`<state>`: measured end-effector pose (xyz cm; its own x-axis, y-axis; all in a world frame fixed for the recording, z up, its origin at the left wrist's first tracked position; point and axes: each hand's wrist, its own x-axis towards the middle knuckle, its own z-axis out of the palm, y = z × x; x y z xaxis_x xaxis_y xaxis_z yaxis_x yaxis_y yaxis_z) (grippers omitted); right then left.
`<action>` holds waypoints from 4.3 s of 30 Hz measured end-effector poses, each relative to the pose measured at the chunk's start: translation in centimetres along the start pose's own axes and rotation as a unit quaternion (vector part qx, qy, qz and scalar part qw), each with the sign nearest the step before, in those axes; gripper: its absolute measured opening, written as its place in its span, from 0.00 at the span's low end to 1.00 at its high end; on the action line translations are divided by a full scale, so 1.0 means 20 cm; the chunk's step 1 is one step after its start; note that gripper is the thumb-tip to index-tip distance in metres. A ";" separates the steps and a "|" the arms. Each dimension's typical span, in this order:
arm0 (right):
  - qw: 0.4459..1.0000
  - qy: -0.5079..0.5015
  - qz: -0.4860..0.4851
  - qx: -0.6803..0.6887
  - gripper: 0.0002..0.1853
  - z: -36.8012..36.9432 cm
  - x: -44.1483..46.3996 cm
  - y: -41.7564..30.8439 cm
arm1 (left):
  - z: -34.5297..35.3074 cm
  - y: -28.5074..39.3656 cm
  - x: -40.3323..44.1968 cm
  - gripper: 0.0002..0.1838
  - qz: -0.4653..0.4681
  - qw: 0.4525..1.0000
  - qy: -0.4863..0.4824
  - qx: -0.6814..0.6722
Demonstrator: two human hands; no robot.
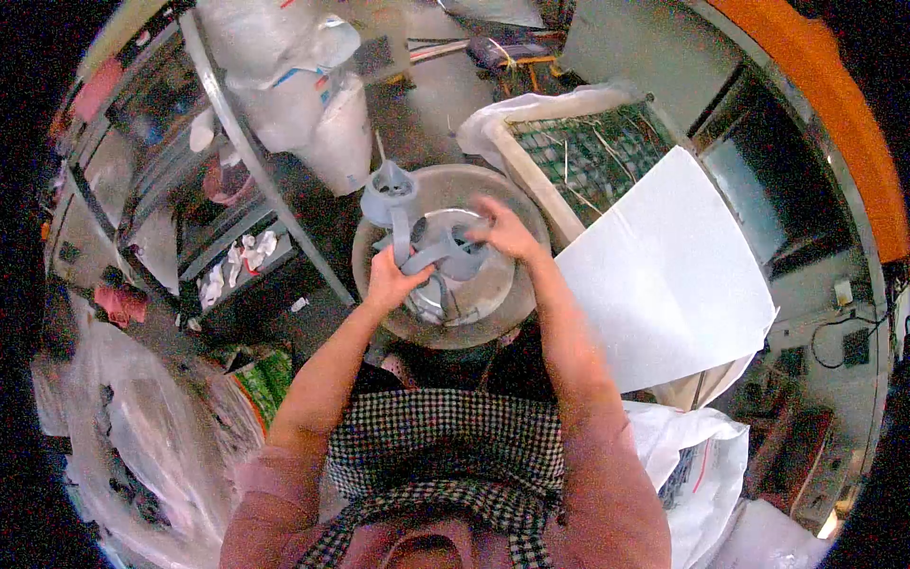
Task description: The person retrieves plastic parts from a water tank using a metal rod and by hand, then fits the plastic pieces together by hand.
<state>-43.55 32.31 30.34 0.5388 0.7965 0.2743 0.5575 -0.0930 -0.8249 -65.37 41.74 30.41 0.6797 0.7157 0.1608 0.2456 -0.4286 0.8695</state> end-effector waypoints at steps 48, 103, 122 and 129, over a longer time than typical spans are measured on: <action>0.967 -0.196 -0.045 -0.154 0.19 0.27 -0.16 0.23 | 0.10 -0.09 -0.08 0.24 0.151 0.937 -0.176 0.261; 0.977 0.076 -0.128 -0.152 0.30 0.21 -0.03 0.07 | 0.44 -0.09 0.07 0.22 0.065 0.969 -0.144 0.193; 0.983 -0.030 0.050 -0.176 0.30 0.18 0.01 0.22 | 0.50 -0.26 0.08 0.29 0.033 0.971 -0.165 0.171; 0.944 -0.250 0.204 -0.067 0.33 -0.01 -0.04 0.36 | 0.34 -0.09 0.21 0.18 -0.201 0.906 -0.191 -0.321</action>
<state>-39.94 30.89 24.31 0.3791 0.8576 -0.3477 0.4619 -0.5009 -0.7319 -58.36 41.71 26.43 0.8447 0.4465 -0.2951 0.1568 0.3207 0.9341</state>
